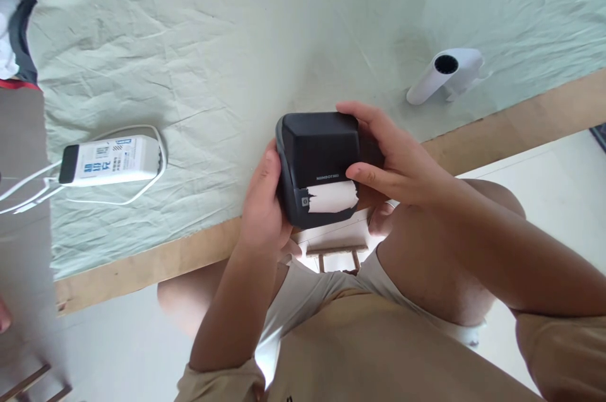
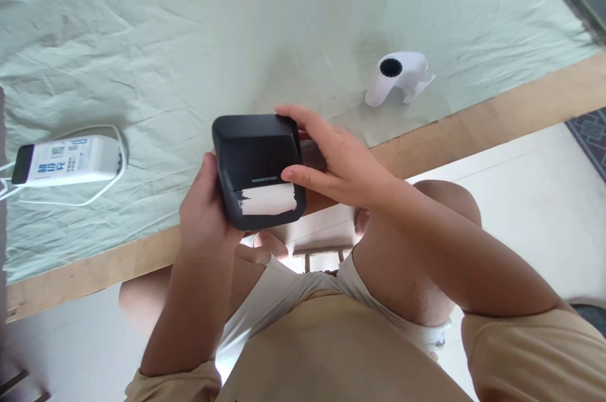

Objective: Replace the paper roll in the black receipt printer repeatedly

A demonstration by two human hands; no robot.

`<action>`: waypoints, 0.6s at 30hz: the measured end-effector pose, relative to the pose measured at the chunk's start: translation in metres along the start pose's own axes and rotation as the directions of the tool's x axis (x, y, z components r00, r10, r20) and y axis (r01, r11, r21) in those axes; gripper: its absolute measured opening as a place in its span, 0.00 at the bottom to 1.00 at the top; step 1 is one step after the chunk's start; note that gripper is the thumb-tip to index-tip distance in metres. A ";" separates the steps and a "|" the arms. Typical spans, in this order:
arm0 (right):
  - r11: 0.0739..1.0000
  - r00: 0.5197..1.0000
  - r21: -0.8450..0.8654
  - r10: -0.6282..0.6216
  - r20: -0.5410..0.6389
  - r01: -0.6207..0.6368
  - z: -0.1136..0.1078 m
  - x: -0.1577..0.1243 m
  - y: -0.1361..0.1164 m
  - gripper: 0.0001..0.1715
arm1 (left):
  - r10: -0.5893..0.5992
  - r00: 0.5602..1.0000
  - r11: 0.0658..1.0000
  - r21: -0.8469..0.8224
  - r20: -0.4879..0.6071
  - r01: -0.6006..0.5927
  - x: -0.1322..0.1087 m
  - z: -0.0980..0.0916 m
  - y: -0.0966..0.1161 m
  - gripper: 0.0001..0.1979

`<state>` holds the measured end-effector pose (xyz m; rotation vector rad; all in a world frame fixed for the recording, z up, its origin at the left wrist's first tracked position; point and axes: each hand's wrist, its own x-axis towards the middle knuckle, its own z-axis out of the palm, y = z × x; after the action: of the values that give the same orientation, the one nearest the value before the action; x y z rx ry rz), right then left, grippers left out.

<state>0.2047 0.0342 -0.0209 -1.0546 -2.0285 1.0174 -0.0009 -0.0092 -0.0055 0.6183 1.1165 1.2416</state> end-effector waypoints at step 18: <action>0.995 0.983 -0.065 -0.080 -0.163 0.070 0.000 -0.002 -0.005 0.39 | -0.099 0.989 0.994 0.032 -0.107 0.103 0.001 0.005 0.013 0.15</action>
<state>0.2043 0.0311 -0.0171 -1.0482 -1.9579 0.8088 -0.0019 -0.0035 0.0071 0.5226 1.2459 1.1790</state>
